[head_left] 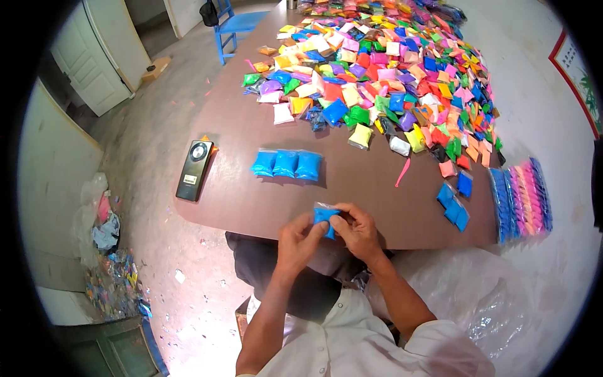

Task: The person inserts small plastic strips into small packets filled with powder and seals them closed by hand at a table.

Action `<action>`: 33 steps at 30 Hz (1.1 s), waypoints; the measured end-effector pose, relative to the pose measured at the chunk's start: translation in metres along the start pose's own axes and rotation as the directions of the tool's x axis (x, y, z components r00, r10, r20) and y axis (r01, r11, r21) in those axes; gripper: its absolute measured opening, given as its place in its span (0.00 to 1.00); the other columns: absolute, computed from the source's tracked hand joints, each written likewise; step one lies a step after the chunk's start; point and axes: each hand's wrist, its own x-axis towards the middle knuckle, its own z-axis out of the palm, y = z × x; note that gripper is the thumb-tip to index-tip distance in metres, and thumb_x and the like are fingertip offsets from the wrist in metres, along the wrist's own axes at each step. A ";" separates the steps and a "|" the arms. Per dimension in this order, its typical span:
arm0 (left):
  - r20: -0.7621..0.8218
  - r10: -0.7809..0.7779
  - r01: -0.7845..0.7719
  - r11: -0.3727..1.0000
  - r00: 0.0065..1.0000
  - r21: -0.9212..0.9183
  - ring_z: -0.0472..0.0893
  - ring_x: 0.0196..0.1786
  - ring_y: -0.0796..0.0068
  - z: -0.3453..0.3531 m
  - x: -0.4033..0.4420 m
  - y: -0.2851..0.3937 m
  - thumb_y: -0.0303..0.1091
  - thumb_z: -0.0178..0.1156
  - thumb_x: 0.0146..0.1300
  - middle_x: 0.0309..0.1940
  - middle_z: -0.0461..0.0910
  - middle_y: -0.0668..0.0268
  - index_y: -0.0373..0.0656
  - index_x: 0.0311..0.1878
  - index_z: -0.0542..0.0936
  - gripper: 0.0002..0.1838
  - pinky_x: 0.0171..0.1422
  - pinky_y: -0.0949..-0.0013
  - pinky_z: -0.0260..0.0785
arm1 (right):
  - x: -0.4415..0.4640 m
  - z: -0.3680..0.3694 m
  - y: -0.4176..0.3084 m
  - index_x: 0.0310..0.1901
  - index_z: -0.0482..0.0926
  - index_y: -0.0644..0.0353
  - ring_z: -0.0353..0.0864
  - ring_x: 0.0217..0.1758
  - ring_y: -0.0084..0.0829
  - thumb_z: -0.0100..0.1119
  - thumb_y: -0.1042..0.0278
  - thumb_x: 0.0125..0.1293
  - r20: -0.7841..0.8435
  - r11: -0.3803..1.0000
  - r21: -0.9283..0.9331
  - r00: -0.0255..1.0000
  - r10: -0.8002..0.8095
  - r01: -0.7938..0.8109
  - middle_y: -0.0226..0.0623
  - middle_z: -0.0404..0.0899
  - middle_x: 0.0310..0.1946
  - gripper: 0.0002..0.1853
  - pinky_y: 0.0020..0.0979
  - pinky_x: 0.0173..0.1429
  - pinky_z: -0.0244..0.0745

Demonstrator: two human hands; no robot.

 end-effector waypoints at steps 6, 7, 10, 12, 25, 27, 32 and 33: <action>-0.024 -0.057 0.056 0.997 0.998 -0.055 0.80 0.38 0.84 0.001 -0.001 0.013 0.32 0.67 0.73 0.36 0.85 0.70 0.35 0.50 0.86 0.10 0.42 0.75 0.73 | 0.020 -0.012 -0.010 0.56 0.82 0.65 0.82 0.54 0.23 0.65 0.74 0.73 0.166 0.988 0.104 0.981 0.098 -0.116 0.32 0.85 0.49 0.13 0.30 0.61 0.79; -0.007 -0.156 0.155 0.983 0.988 -0.096 0.82 0.41 0.83 0.002 0.001 0.017 0.30 0.68 0.72 0.37 0.87 0.68 0.35 0.52 0.85 0.10 0.45 0.74 0.75 | 0.027 -0.015 -0.009 0.56 0.82 0.65 0.82 0.54 0.23 0.65 0.74 0.73 0.166 0.987 0.110 0.981 0.100 -0.119 0.32 0.85 0.49 0.13 0.30 0.61 0.79; -0.032 -0.098 0.095 0.992 0.995 -0.079 0.82 0.40 0.83 0.003 0.005 0.014 0.28 0.67 0.73 0.40 0.86 0.68 0.35 0.54 0.84 0.11 0.43 0.75 0.75 | 0.053 -0.018 -0.009 0.57 0.82 0.66 0.82 0.55 0.23 0.66 0.75 0.72 0.268 0.974 0.184 0.960 0.077 -0.129 0.33 0.85 0.51 0.14 0.30 0.62 0.79; -0.064 -0.195 0.184 0.972 0.979 -0.146 0.81 0.41 0.83 0.004 0.006 0.022 0.28 0.67 0.73 0.40 0.86 0.69 0.35 0.54 0.84 0.11 0.43 0.75 0.75 | 0.066 -0.011 -0.010 0.58 0.81 0.65 0.82 0.55 0.22 0.67 0.75 0.71 0.332 0.962 0.237 0.942 0.050 -0.134 0.33 0.85 0.51 0.15 0.30 0.61 0.79; -0.200 -0.227 0.216 0.974 0.953 -0.076 0.81 0.40 0.83 0.015 0.006 0.023 0.30 0.68 0.73 0.39 0.85 0.72 0.37 0.50 0.84 0.09 0.46 0.75 0.75 | 0.081 -0.011 0.011 0.57 0.79 0.67 0.79 0.46 0.18 0.65 0.75 0.72 0.405 0.973 0.221 0.914 -0.035 -0.060 0.29 0.80 0.43 0.14 0.25 0.50 0.77; -0.215 -0.221 0.218 0.975 0.951 -0.038 0.81 0.40 0.83 0.019 0.010 0.027 0.30 0.69 0.72 0.40 0.85 0.71 0.36 0.51 0.84 0.10 0.46 0.75 0.75 | 0.076 -0.011 0.006 0.54 0.80 0.67 0.79 0.47 0.19 0.66 0.74 0.71 0.425 0.960 0.254 0.905 -0.001 -0.118 0.31 0.81 0.43 0.13 0.27 0.51 0.78; -0.256 -0.168 0.180 0.984 0.952 0.021 0.81 0.43 0.82 0.023 0.013 0.022 0.27 0.69 0.71 0.42 0.85 0.71 0.36 0.55 0.84 0.12 0.47 0.76 0.75 | 0.077 -0.008 0.008 0.52 0.82 0.63 0.81 0.47 0.23 0.68 0.73 0.67 0.385 0.976 0.214 0.914 -0.128 0.047 0.33 0.84 0.44 0.13 0.31 0.50 0.77; -0.272 -0.178 0.180 0.984 0.946 -0.017 0.80 0.43 0.84 0.022 0.011 0.015 0.26 0.69 0.70 0.41 0.85 0.71 0.36 0.55 0.85 0.12 0.47 0.76 0.75 | 0.076 -0.008 0.007 0.52 0.82 0.63 0.81 0.47 0.23 0.68 0.73 0.67 0.393 0.976 0.214 0.911 -0.128 0.045 0.33 0.84 0.44 0.13 0.31 0.50 0.77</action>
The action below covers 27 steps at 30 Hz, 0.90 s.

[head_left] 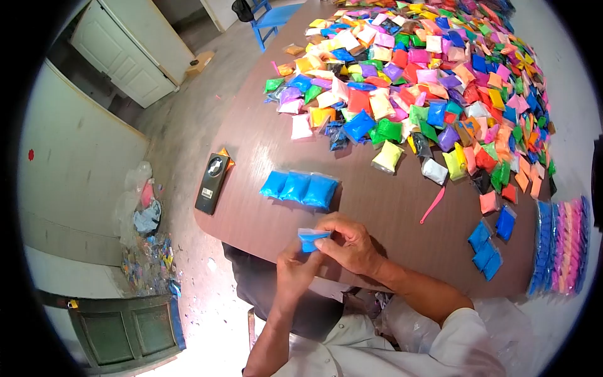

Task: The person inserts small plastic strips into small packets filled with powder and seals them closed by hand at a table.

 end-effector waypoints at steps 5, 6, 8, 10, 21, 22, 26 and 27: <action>-0.032 0.059 -0.062 0.996 0.998 -0.071 0.79 0.43 0.86 -0.001 -0.002 -0.013 0.24 0.69 0.69 0.41 0.85 0.72 0.37 0.53 0.86 0.11 0.46 0.76 0.74 | 0.001 0.002 -0.019 0.51 0.83 0.61 0.79 0.43 0.23 0.67 0.70 0.65 -0.008 0.988 -0.154 1.000 -0.016 0.014 0.31 0.83 0.44 0.13 0.29 0.48 0.76; -0.032 0.093 -0.095 0.993 0.995 -0.064 0.79 0.41 0.86 -0.001 -0.002 -0.017 0.24 0.69 0.69 0.39 0.85 0.72 0.36 0.53 0.85 0.11 0.43 0.76 0.74 | 0.001 0.000 -0.018 0.51 0.83 0.61 0.79 0.43 0.23 0.67 0.70 0.65 -0.003 0.989 -0.150 1.000 -0.017 0.016 0.31 0.83 0.44 0.13 0.29 0.48 0.76; -0.030 0.126 -0.128 0.991 0.992 -0.051 0.79 0.39 0.86 -0.003 -0.005 -0.016 0.24 0.69 0.69 0.38 0.85 0.71 0.36 0.53 0.85 0.11 0.41 0.76 0.73 | 0.000 -0.003 -0.008 0.51 0.84 0.61 0.78 0.42 0.20 0.68 0.70 0.67 0.052 0.993 -0.117 0.999 0.014 -0.008 0.29 0.83 0.43 0.13 0.27 0.46 0.75; 0.040 -0.058 0.060 0.997 0.997 -0.038 0.78 0.34 0.85 -0.003 -0.005 0.005 0.24 0.68 0.69 0.35 0.83 0.71 0.36 0.54 0.83 0.12 0.34 0.76 0.71 | 0.000 -0.004 0.006 0.51 0.84 0.61 0.78 0.42 0.19 0.68 0.69 0.68 0.038 0.999 -0.039 0.999 0.022 -0.021 0.28 0.83 0.43 0.12 0.26 0.46 0.74; 0.068 0.034 -0.037 0.999 0.997 0.036 0.76 0.41 0.86 -0.008 0.001 0.002 0.30 0.67 0.74 0.37 0.82 0.74 0.36 0.52 0.85 0.09 0.43 0.74 0.71 | 0.002 -0.004 0.006 0.50 0.85 0.65 0.80 0.43 0.19 0.67 0.71 0.70 0.045 0.999 -0.011 0.999 -0.029 0.030 0.31 0.83 0.42 0.10 0.26 0.47 0.76; 0.048 0.043 -0.044 0.999 0.998 0.028 0.76 0.39 0.86 -0.008 0.001 0.000 0.30 0.67 0.74 0.36 0.82 0.74 0.36 0.51 0.85 0.09 0.41 0.75 0.71 | 0.002 -0.004 0.006 0.50 0.84 0.65 0.80 0.43 0.20 0.66 0.72 0.70 0.030 1.000 -0.002 0.999 -0.023 0.023 0.32 0.82 0.42 0.10 0.27 0.47 0.77; 0.023 -0.015 0.015 0.999 1.000 0.035 0.77 0.36 0.87 -0.009 -0.001 -0.002 0.30 0.68 0.73 0.35 0.81 0.73 0.36 0.50 0.85 0.09 0.36 0.77 0.68 | 0.001 -0.007 0.005 0.51 0.84 0.66 0.81 0.43 0.23 0.66 0.72 0.69 0.043 0.994 -0.099 0.998 -0.041 0.045 0.34 0.82 0.43 0.11 0.28 0.48 0.77; 0.027 -0.013 0.012 0.999 1.000 0.034 0.77 0.36 0.87 -0.008 -0.001 0.001 0.30 0.68 0.73 0.35 0.81 0.73 0.36 0.50 0.85 0.09 0.36 0.77 0.68 | 0.002 -0.006 0.002 0.50 0.84 0.66 0.81 0.43 0.24 0.66 0.71 0.69 0.044 0.998 -0.052 0.999 -0.020 0.023 0.34 0.82 0.42 0.11 0.29 0.47 0.77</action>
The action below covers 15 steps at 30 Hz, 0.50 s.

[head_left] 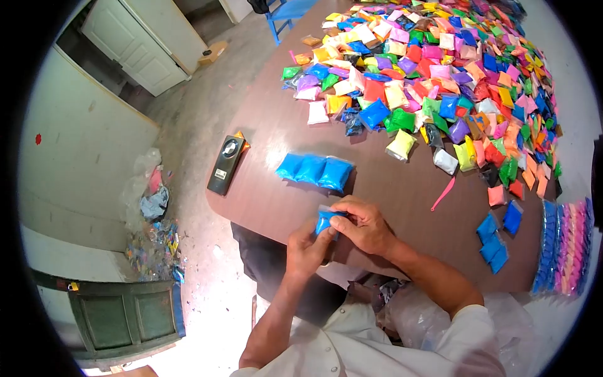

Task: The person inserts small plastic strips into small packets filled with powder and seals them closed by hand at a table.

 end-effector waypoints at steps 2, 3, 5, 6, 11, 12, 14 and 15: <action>-0.008 -0.072 0.072 0.997 0.997 -0.041 0.77 0.33 0.87 0.004 -0.002 0.010 0.29 0.68 0.73 0.34 0.81 0.73 0.37 0.51 0.85 0.09 0.32 0.78 0.66 | 0.004 0.001 -0.001 0.50 0.84 0.66 0.81 0.42 0.26 0.66 0.70 0.70 -0.023 0.999 0.041 1.000 0.021 -0.020 0.35 0.82 0.42 0.12 0.31 0.47 0.78; -0.024 -0.060 0.061 0.998 0.998 0.019 0.78 0.36 0.86 0.004 -0.003 0.012 0.29 0.67 0.73 0.35 0.82 0.72 0.37 0.52 0.85 0.09 0.35 0.78 0.68 | 0.003 0.001 -0.002 0.50 0.85 0.66 0.81 0.42 0.24 0.65 0.70 0.71 0.004 1.000 -0.017 1.000 0.004 -0.004 0.34 0.81 0.41 0.10 0.29 0.46 0.77; -0.038 -0.029 0.029 1.000 0.999 0.012 0.79 0.41 0.84 0.005 -0.006 0.021 0.29 0.65 0.74 0.39 0.82 0.71 0.37 0.54 0.85 0.10 0.43 0.77 0.71 | 0.000 -0.002 -0.002 0.48 0.85 0.65 0.81 0.41 0.23 0.64 0.70 0.72 0.001 0.997 -0.075 1.000 -0.015 0.015 0.33 0.81 0.37 0.09 0.28 0.44 0.76; -0.062 -0.012 0.009 0.999 0.998 -0.053 0.79 0.45 0.83 0.007 -0.007 0.025 0.29 0.64 0.75 0.40 0.83 0.71 0.37 0.55 0.84 0.10 0.48 0.76 0.72 | 0.003 -0.001 0.000 0.46 0.86 0.64 0.81 0.40 0.24 0.64 0.70 0.71 -0.009 0.997 -0.066 1.000 -0.030 0.029 0.33 0.81 0.35 0.08 0.29 0.43 0.76; -0.117 0.134 -0.137 0.990 0.984 -0.018 0.78 0.45 0.82 0.000 0.002 -0.008 0.35 0.67 0.75 0.42 0.85 0.70 0.38 0.47 0.85 0.09 0.54 0.74 0.70 | 0.003 0.002 0.005 0.43 0.85 0.65 0.80 0.34 0.32 0.65 0.70 0.67 -0.083 0.981 -0.116 0.983 -0.163 0.153 0.39 0.79 0.33 0.08 0.34 0.39 0.75; -0.095 0.131 -0.134 0.991 0.987 -0.016 0.78 0.45 0.82 0.000 0.003 -0.010 0.35 0.67 0.75 0.42 0.85 0.70 0.38 0.47 0.85 0.09 0.54 0.74 0.70 | 0.004 0.003 0.005 0.43 0.85 0.65 0.80 0.34 0.32 0.65 0.70 0.67 -0.105 0.981 -0.122 0.981 -0.161 0.148 0.39 0.79 0.33 0.08 0.34 0.39 0.75; -0.123 0.192 -0.198 0.979 0.974 -0.039 0.77 0.43 0.82 0.000 0.006 -0.016 0.35 0.66 0.75 0.40 0.85 0.70 0.39 0.44 0.84 0.09 0.52 0.74 0.69 | 0.003 0.004 0.004 0.44 0.85 0.65 0.80 0.33 0.33 0.65 0.70 0.66 -0.110 0.978 -0.157 0.982 -0.155 0.137 0.40 0.79 0.32 0.09 0.35 0.39 0.76; -0.140 0.194 -0.201 0.979 0.971 -0.032 0.77 0.42 0.82 0.001 0.006 -0.017 0.35 0.66 0.75 0.40 0.84 0.70 0.39 0.42 0.83 0.09 0.51 0.74 0.68 | 0.003 0.005 0.004 0.45 0.84 0.65 0.80 0.32 0.34 0.65 0.69 0.66 -0.113 0.977 -0.163 0.981 -0.155 0.136 0.40 0.79 0.32 0.10 0.35 0.38 0.76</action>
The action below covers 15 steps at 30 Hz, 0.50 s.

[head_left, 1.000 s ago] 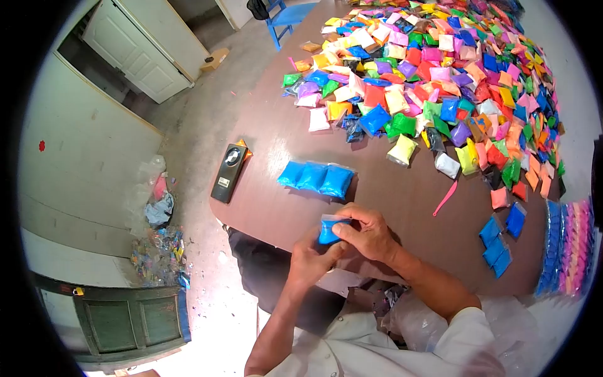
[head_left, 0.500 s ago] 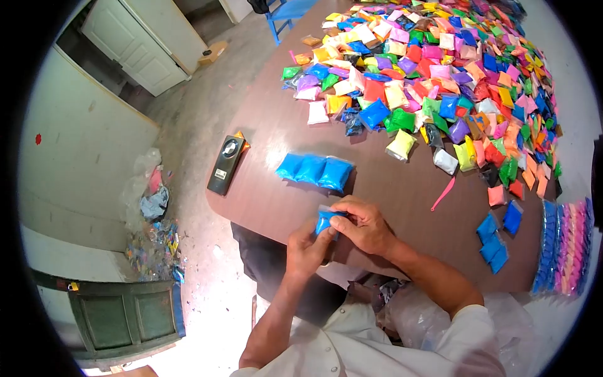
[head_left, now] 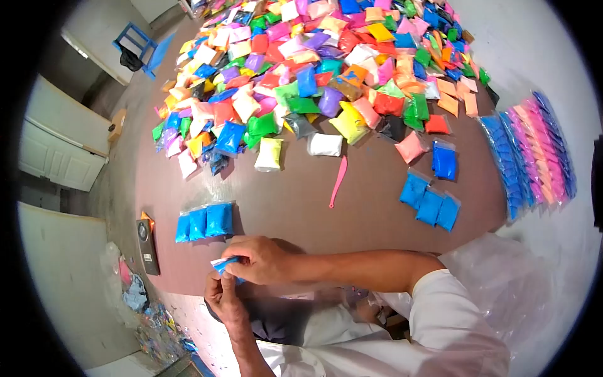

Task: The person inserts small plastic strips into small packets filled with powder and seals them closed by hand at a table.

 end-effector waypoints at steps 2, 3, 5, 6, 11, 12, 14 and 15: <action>0.000 -0.022 0.022 1.000 1.000 -0.013 0.77 0.43 0.81 -0.001 -0.001 0.001 0.36 0.66 0.75 0.40 0.84 0.70 0.39 0.43 0.83 0.09 0.52 0.73 0.69 | -0.002 0.003 0.000 0.45 0.84 0.65 0.80 0.32 0.35 0.65 0.69 0.66 -0.019 1.000 -0.015 1.000 -0.012 0.012 0.40 0.79 0.32 0.10 0.35 0.39 0.76; -0.011 -0.046 0.046 0.999 0.999 -0.027 0.77 0.43 0.81 -0.002 -0.001 0.001 0.36 0.66 0.75 0.40 0.84 0.69 0.39 0.44 0.84 0.09 0.52 0.73 0.69 | -0.003 0.005 0.000 0.45 0.84 0.65 0.80 0.33 0.35 0.65 0.69 0.66 -0.027 0.999 -0.026 0.999 -0.023 0.022 0.40 0.78 0.32 0.11 0.35 0.39 0.76; -0.016 -0.052 0.052 0.998 0.998 -0.029 0.78 0.44 0.80 0.000 -0.001 0.003 0.39 0.67 0.75 0.41 0.84 0.68 0.39 0.44 0.83 0.11 0.54 0.72 0.69 | -0.003 0.006 0.000 0.44 0.84 0.65 0.80 0.33 0.37 0.64 0.69 0.66 -0.039 1.000 -0.014 0.999 -0.026 0.025 0.41 0.78 0.32 0.09 0.37 0.38 0.76; -0.053 -0.059 0.056 0.997 0.997 -0.062 0.78 0.45 0.80 0.008 -0.002 0.012 0.39 0.67 0.75 0.41 0.84 0.68 0.40 0.44 0.83 0.11 0.54 0.71 0.70 | -0.002 0.005 0.002 0.43 0.83 0.66 0.80 0.33 0.38 0.63 0.69 0.67 -0.052 0.999 -0.008 0.998 -0.045 0.044 0.42 0.77 0.32 0.09 0.38 0.38 0.75; -0.093 -0.027 0.024 0.999 0.995 -0.033 0.78 0.44 0.79 0.008 0.002 0.019 0.37 0.66 0.75 0.41 0.84 0.68 0.41 0.44 0.83 0.09 0.53 0.71 0.71 | -0.004 0.006 0.002 0.41 0.83 0.65 0.79 0.32 0.42 0.63 0.70 0.67 -0.035 0.999 -0.007 0.998 -0.043 0.042 0.43 0.76 0.31 0.07 0.42 0.37 0.74; -0.065 -0.012 0.010 0.999 0.998 -0.036 0.78 0.44 0.79 0.003 0.003 0.015 0.36 0.65 0.76 0.41 0.84 0.68 0.41 0.44 0.83 0.08 0.53 0.71 0.71 | -0.004 0.005 0.001 0.41 0.83 0.66 0.79 0.32 0.42 0.64 0.70 0.67 -0.029 0.997 -0.037 0.997 -0.069 0.068 0.43 0.77 0.31 0.08 0.42 0.38 0.74; -0.047 -0.001 -0.001 1.000 0.999 -0.025 0.78 0.43 0.80 -0.006 0.006 0.004 0.36 0.64 0.77 0.40 0.84 0.68 0.42 0.43 0.82 0.08 0.51 0.71 0.71 | -0.004 0.005 0.001 0.41 0.83 0.66 0.80 0.32 0.42 0.64 0.69 0.67 -0.022 0.994 -0.058 0.996 -0.091 0.090 0.44 0.77 0.31 0.08 0.42 0.38 0.75; -0.050 -0.007 0.006 1.000 0.999 -0.018 0.78 0.43 0.80 -0.009 0.007 -0.001 0.36 0.64 0.77 0.40 0.84 0.68 0.42 0.43 0.82 0.08 0.51 0.71 0.71 | -0.004 0.005 0.000 0.41 0.83 0.66 0.81 0.32 0.42 0.65 0.68 0.66 -0.033 0.990 -0.074 0.992 -0.120 0.118 0.44 0.78 0.31 0.09 0.42 0.38 0.75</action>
